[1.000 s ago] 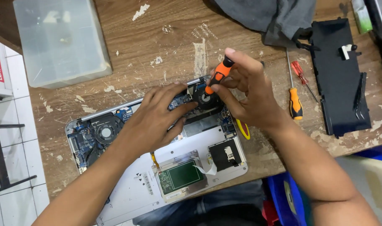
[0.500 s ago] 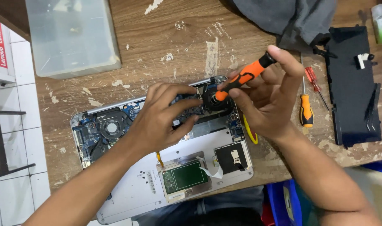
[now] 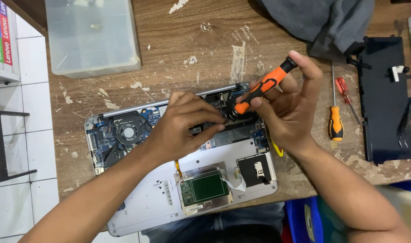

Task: Repairing a laptop by connecting internal ribbon cables and fastening components with a screwdriver.

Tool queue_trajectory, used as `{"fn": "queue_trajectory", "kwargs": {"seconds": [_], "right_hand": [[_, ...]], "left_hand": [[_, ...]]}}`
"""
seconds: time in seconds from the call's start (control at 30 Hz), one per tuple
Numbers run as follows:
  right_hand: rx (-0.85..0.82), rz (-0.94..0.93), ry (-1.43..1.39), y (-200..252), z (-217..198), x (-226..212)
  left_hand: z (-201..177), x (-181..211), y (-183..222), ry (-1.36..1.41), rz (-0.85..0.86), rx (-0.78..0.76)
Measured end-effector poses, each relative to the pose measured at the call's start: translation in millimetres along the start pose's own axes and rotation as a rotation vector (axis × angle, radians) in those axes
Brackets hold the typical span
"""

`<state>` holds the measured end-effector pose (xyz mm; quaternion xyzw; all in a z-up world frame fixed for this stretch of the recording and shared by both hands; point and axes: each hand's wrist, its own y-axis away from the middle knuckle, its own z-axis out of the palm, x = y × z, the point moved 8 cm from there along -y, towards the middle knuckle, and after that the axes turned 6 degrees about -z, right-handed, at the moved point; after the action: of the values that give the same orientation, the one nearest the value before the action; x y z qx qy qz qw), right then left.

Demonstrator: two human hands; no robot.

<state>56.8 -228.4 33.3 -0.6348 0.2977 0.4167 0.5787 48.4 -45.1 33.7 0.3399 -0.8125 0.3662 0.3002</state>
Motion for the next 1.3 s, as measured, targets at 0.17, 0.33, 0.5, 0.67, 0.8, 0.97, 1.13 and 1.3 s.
{"fn": "queue_trajectory", "kwargs": {"seconds": [0.17, 0.33, 0.5, 0.67, 0.8, 0.97, 1.13, 1.3], "right_hand": [[0.010, -0.048, 0.014, -0.4, 0.3, -4.8], [-0.023, -0.084, 0.006, -0.1, 2.9, -7.8], [-0.060, -0.174, 0.055, 0.4, 7.4, -15.4], [-0.109, -0.258, 0.069, 4.9, 10.1, -18.8], [-0.171, -0.348, 0.088, 5.1, 13.8, -23.0], [-0.243, -0.346, 0.051, 6.3, 14.8, -21.4], [-0.289, -0.385, 0.052, 6.6, 18.4, -27.1], [-0.303, -0.377, 0.113, 6.0, 11.4, -27.5]], "left_hand": [[-0.3, 0.2, -0.7, 0.004, -0.004, -0.003], [1.8, -3.2, 0.8, 0.005, -0.012, -0.004], [2.0, -4.8, 1.3, -0.009, -0.012, 0.010], [3.4, -5.6, 2.0, -0.005, -0.015, 0.010], [3.4, -4.8, 1.5, -0.014, 0.004, 0.013], [5.7, -5.8, 1.6, -0.042, 0.007, 0.002], [8.8, -6.0, 0.8, -0.108, 0.006, -0.019], [15.0, -7.9, 1.3, -0.176, -0.032, -0.094]]}}
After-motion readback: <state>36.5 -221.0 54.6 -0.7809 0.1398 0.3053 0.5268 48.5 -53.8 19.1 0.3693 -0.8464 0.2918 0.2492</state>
